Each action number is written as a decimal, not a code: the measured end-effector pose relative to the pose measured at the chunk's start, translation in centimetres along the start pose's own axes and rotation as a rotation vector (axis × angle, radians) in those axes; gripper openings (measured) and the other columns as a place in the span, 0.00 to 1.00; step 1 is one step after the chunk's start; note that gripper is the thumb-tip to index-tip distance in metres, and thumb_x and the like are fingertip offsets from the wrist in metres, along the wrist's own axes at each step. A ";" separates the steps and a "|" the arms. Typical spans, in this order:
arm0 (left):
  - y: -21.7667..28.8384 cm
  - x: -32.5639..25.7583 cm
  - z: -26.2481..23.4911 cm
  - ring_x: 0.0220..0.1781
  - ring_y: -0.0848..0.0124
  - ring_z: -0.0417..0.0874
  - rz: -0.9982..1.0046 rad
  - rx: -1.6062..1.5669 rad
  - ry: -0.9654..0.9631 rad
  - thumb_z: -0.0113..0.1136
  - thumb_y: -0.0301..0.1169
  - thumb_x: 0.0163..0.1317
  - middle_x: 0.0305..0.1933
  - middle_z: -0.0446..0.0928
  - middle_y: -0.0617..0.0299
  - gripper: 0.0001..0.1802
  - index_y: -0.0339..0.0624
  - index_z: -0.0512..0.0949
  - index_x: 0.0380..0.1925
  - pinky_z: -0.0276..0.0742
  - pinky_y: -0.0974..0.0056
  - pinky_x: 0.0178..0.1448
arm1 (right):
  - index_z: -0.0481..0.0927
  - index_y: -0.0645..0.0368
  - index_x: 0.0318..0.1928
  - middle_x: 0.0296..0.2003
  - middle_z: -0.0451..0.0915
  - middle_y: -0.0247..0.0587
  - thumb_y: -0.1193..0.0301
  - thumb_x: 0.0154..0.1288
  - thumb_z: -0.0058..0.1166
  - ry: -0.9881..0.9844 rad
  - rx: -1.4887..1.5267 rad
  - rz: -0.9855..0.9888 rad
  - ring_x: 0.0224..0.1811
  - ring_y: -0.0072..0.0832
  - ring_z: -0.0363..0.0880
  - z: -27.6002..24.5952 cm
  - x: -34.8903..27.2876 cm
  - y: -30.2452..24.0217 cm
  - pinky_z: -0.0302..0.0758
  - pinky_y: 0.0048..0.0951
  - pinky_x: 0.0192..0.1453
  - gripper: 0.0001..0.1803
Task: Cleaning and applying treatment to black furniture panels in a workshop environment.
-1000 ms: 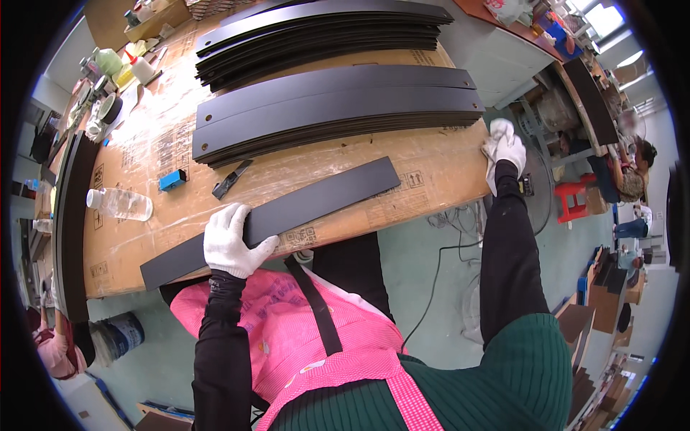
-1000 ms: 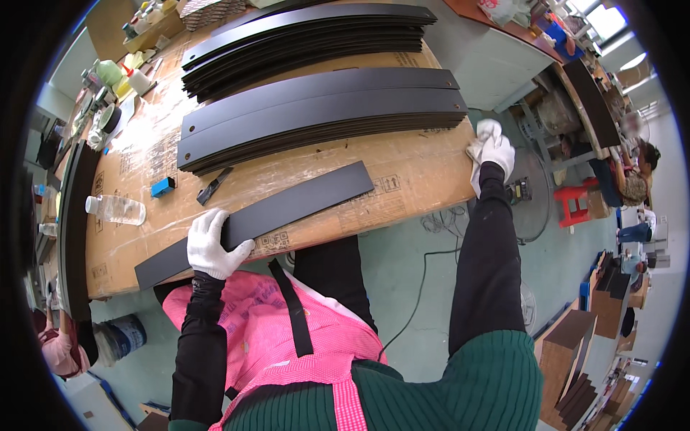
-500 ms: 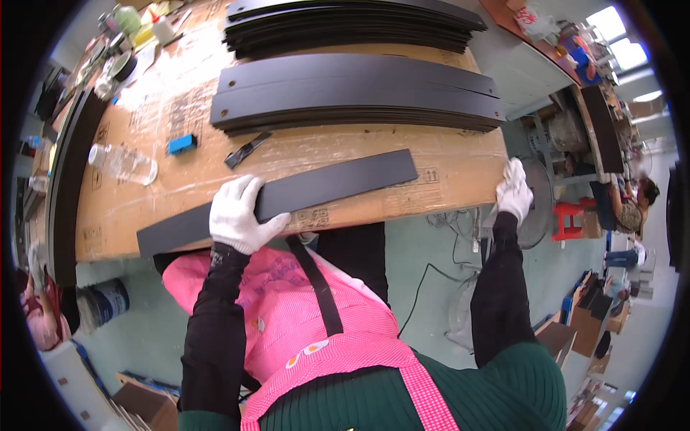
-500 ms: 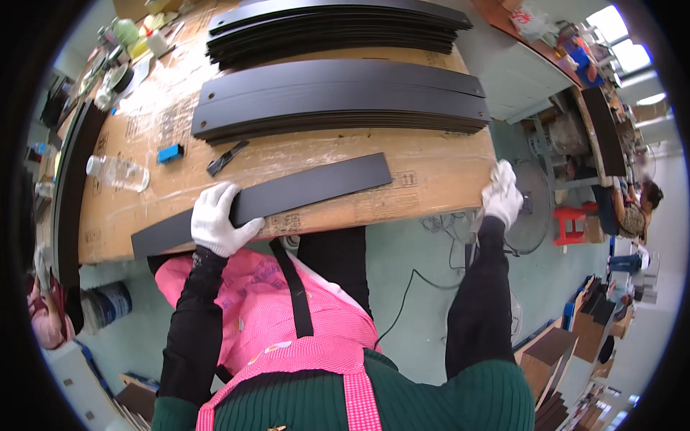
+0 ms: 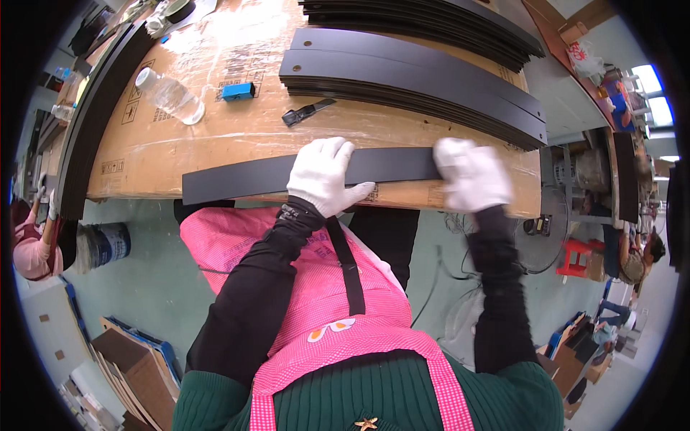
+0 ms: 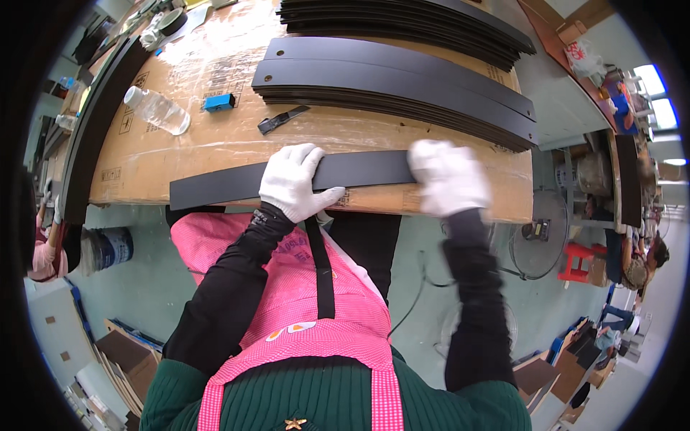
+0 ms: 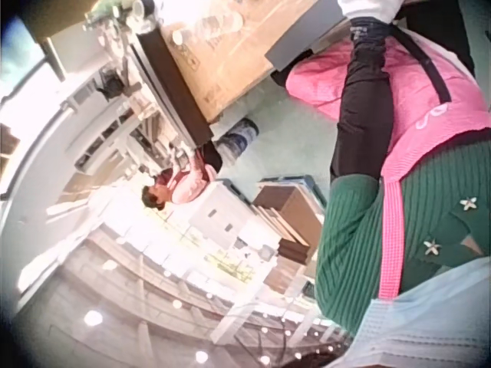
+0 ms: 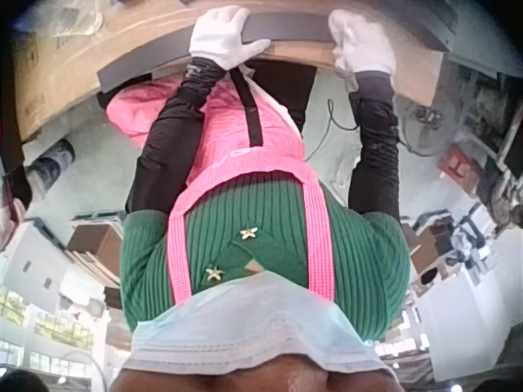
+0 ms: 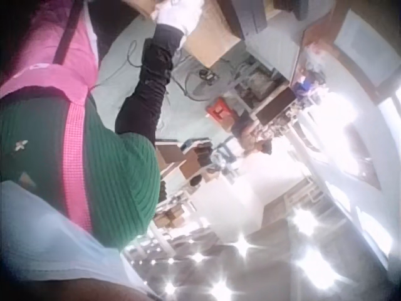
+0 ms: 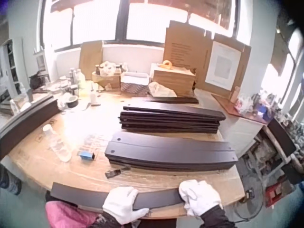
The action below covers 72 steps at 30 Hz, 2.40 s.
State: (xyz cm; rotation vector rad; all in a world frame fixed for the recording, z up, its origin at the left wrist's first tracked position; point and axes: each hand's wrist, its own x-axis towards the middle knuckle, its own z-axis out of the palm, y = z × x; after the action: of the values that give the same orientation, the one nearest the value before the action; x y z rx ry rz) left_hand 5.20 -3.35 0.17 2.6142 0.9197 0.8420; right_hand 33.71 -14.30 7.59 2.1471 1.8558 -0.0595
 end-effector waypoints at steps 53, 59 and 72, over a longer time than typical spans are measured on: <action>-0.9 -1.0 0.2 0.59 0.50 0.82 -0.048 -0.027 -0.037 0.78 0.53 0.50 0.56 0.81 0.50 0.39 0.36 0.82 0.55 0.78 0.48 0.66 | 0.85 0.43 0.58 0.52 0.83 0.50 0.56 0.72 0.57 -0.073 0.147 0.172 0.59 0.50 0.85 2.5 5.2 5.9 0.81 0.47 0.66 0.19; -0.8 -0.9 0.1 0.60 0.50 0.82 -0.067 -0.025 -0.046 0.79 0.53 0.50 0.57 0.82 0.51 0.39 0.37 0.82 0.55 0.78 0.49 0.66 | 0.84 0.44 0.61 0.53 0.83 0.50 0.53 0.73 0.60 0.001 0.129 0.227 0.59 0.52 0.85 3.8 5.4 7.6 0.82 0.47 0.65 0.21; -0.8 -0.7 0.2 0.60 0.51 0.83 -0.068 -0.055 -0.060 0.78 0.53 0.50 0.57 0.82 0.51 0.38 0.39 0.81 0.55 0.78 0.49 0.66 | 0.81 0.45 0.58 0.53 0.80 0.55 0.59 0.74 0.57 0.097 0.101 0.477 0.57 0.58 0.83 11.1 0.1 14.9 0.81 0.54 0.61 0.16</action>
State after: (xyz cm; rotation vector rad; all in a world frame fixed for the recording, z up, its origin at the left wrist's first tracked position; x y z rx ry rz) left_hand 4.48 -3.19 -0.67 2.5323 0.9496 0.7572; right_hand 50.07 -18.76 -0.10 2.6449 1.3624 0.0572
